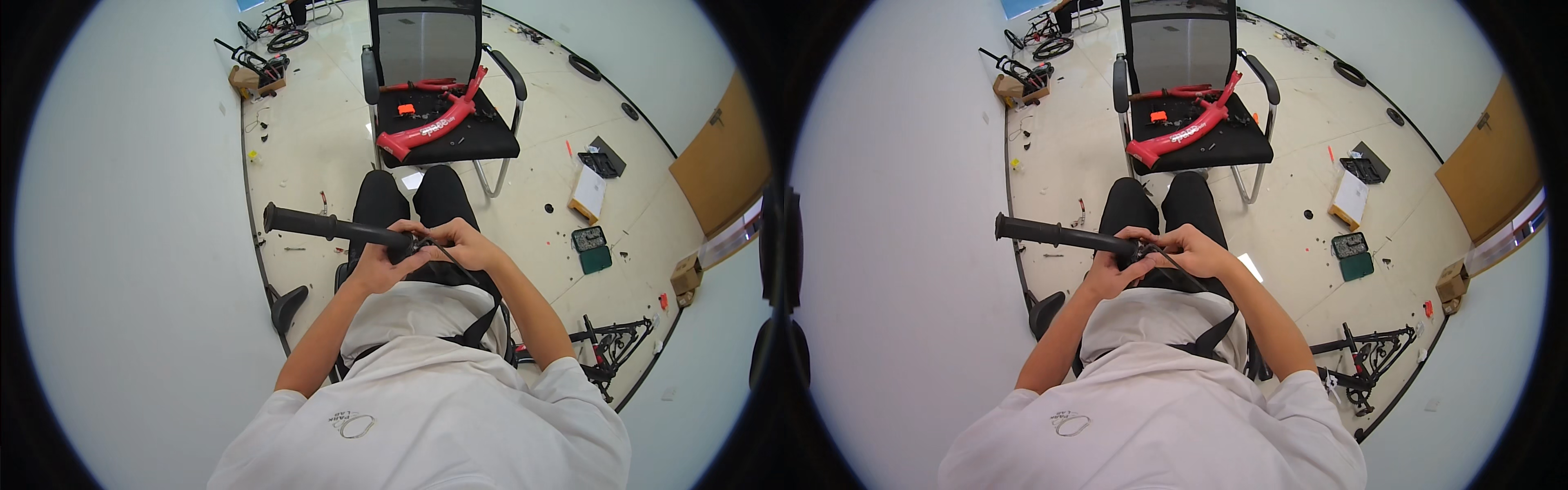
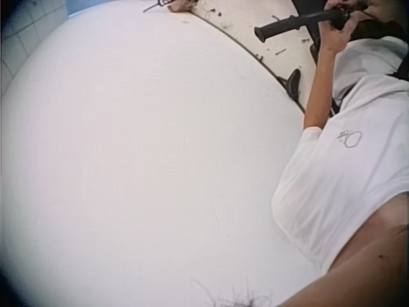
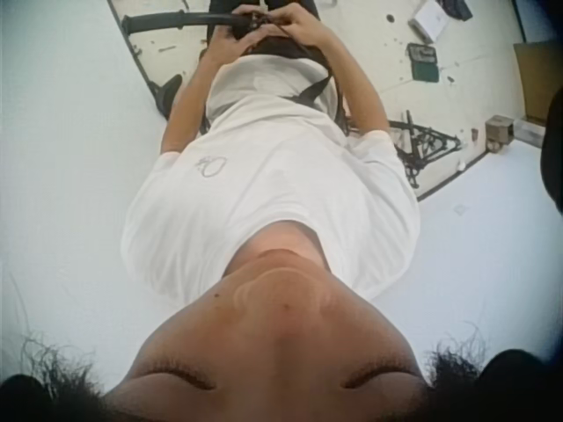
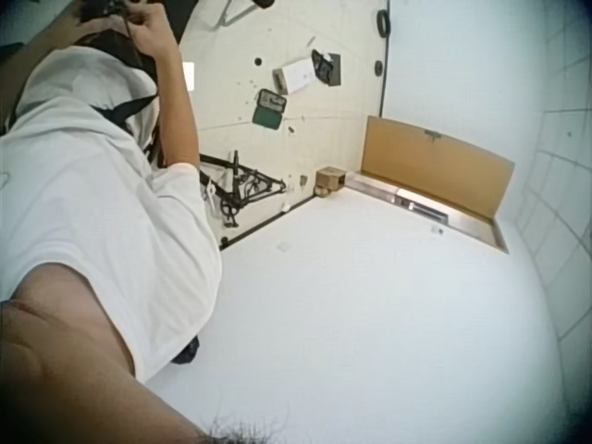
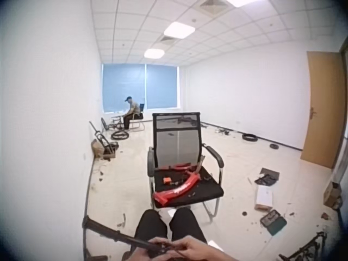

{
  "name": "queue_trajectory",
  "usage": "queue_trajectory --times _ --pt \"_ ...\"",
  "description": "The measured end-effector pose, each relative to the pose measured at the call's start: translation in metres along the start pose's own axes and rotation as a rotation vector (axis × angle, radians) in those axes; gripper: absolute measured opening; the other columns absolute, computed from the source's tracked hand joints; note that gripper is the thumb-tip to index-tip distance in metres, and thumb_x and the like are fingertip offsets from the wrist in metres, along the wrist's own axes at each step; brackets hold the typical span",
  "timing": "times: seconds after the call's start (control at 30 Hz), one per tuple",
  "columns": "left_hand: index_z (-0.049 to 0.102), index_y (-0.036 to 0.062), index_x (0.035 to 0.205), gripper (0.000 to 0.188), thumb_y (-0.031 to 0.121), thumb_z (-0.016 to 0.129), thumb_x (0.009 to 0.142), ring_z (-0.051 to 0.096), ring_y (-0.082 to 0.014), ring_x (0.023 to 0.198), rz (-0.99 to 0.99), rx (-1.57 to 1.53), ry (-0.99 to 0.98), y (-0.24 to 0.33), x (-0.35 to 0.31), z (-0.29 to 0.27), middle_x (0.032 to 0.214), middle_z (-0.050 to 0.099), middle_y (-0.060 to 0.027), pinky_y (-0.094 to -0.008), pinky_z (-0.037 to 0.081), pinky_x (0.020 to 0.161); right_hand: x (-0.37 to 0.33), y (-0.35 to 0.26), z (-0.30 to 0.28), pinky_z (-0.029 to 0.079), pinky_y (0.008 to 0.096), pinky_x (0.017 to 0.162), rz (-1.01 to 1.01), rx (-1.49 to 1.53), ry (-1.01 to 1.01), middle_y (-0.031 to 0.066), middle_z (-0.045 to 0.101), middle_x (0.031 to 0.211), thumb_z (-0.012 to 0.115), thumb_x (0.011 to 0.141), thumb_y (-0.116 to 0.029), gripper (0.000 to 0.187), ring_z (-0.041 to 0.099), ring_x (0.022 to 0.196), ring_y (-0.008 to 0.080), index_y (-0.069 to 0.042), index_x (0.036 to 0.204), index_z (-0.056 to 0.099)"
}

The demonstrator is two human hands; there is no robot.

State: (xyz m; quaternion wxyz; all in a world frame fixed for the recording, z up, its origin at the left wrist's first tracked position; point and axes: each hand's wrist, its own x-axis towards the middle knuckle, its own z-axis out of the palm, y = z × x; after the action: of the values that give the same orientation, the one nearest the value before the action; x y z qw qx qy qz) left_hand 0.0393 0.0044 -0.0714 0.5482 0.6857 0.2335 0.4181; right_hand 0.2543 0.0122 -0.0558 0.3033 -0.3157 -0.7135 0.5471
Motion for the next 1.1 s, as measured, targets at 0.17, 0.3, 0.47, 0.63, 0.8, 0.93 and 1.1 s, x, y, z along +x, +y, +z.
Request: queue_trajectory --times 0.17,0.3,0.47,0.63,0.8,0.93,1.1 --pt "0.052 0.0078 0.114 0.036 0.009 0.074 0.087 0.052 -0.0066 0.052 -0.199 -0.149 -0.054 0.006 0.009 -0.009 0.072 0.058 0.0011 -0.0230 0.038 0.045 0.005 -0.002 -0.005 0.037 0.0230 0.056 0.018 -0.032 0.027 -0.0028 0.056 0.069 0.068 0.094 -0.020 0.026 0.042 0.063 0.0040 0.002 0.108 0.071" --pt "0.050 0.0084 0.114 0.046 0.010 0.081 0.081 0.054 -0.0074 0.053 -0.257 0.007 -0.034 0.021 0.014 -0.010 0.073 0.057 0.0004 -0.0236 0.040 0.047 -0.004 -0.018 -0.016 0.025 0.0218 0.047 0.122 -0.006 0.246 -0.0081 0.044 0.060 0.056 0.100 -0.025 0.031 0.034 0.052 0.0016 0.001 0.102 0.074" --pt "0.049 0.0090 0.116 0.050 0.007 0.082 0.078 0.057 -0.0085 0.057 -0.241 0.104 -0.004 0.019 0.016 -0.009 0.082 0.062 -0.0018 -0.0230 0.045 0.048 -0.042 -0.040 -0.026 0.029 0.0245 0.048 0.280 -0.199 0.128 -0.0037 0.045 0.054 0.057 0.099 -0.030 0.036 0.037 0.052 0.0051 -0.001 0.087 0.074" --pt "0.048 0.0094 0.114 0.049 0.006 0.081 0.078 0.060 -0.0097 0.060 -0.167 -0.076 0.028 0.013 0.015 -0.003 0.093 0.065 -0.0043 -0.0225 0.047 0.048 -0.054 -0.067 -0.008 0.038 0.0298 0.052 0.265 -0.333 0.018 0.0050 0.055 0.057 0.059 0.097 -0.027 0.034 0.044 0.053 0.0116 0.000 0.080 0.070" --pt "0.049 0.0079 0.108 0.046 0.013 0.083 0.078 0.059 -0.0090 0.060 -0.288 -0.116 0.000 0.020 0.014 -0.002 0.095 0.065 -0.0033 -0.0234 0.045 0.049 -0.059 -0.073 0.021 0.042 0.0367 0.053 0.158 -0.512 -0.121 0.0155 0.055 0.059 0.054 0.099 -0.026 0.041 0.049 0.050 0.0253 0.004 0.072 0.061" --pt "0.047 0.0084 0.107 0.045 0.013 0.082 0.079 0.059 -0.0088 0.061 -0.286 -0.032 0.009 0.027 0.018 -0.007 0.096 0.065 -0.0030 -0.0234 0.046 0.049 -0.058 -0.072 0.011 0.039 0.0376 0.052 0.151 -0.374 -0.045 0.0158 0.051 0.058 0.051 0.101 -0.025 0.041 0.045 0.051 0.0259 0.005 0.074 0.057" --pt "0.044 0.0096 0.108 0.039 0.010 0.076 0.084 0.059 -0.0095 0.060 -0.242 0.001 0.009 0.025 0.018 -0.006 0.102 0.065 -0.0034 -0.0236 0.047 0.048 -0.058 -0.077 0.001 0.036 0.0361 0.052 0.175 -0.353 0.022 0.0142 0.044 0.058 0.049 0.101 -0.026 0.041 0.036 0.053 0.0232 0.006 0.076 0.054"
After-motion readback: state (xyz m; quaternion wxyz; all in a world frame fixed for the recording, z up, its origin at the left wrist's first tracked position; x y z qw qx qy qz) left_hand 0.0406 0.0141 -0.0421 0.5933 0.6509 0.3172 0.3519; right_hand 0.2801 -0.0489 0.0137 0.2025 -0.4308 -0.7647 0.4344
